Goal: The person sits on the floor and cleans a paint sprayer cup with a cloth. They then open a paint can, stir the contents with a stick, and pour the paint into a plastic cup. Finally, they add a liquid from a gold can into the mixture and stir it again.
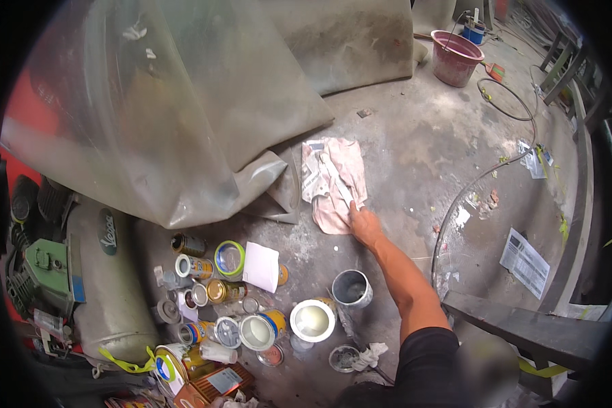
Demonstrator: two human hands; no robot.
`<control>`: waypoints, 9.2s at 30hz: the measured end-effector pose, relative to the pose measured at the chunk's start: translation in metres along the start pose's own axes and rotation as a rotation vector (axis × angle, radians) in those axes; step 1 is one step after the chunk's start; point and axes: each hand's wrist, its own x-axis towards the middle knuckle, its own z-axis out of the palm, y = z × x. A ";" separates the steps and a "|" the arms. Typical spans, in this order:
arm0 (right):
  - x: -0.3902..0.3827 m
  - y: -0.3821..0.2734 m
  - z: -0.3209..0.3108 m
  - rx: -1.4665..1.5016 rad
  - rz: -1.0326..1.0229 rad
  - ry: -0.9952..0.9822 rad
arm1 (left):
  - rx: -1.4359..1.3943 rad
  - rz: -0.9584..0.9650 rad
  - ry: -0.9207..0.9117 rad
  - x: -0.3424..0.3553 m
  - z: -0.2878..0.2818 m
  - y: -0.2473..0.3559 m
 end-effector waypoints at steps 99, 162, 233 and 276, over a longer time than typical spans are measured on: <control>-0.200 -0.180 -0.130 0.087 -0.294 -0.193 | 0.316 0.508 -0.036 0.180 0.110 -0.014; -0.211 -0.188 -0.113 0.458 -0.400 0.007 | -0.520 0.358 0.262 0.223 -0.065 -0.021; -0.199 -0.190 -0.141 0.159 -0.258 -0.185 | 0.619 0.541 0.153 0.218 0.004 0.034; -0.194 -0.191 -0.132 0.191 -0.265 -0.154 | 0.213 1.017 0.507 0.240 0.059 0.078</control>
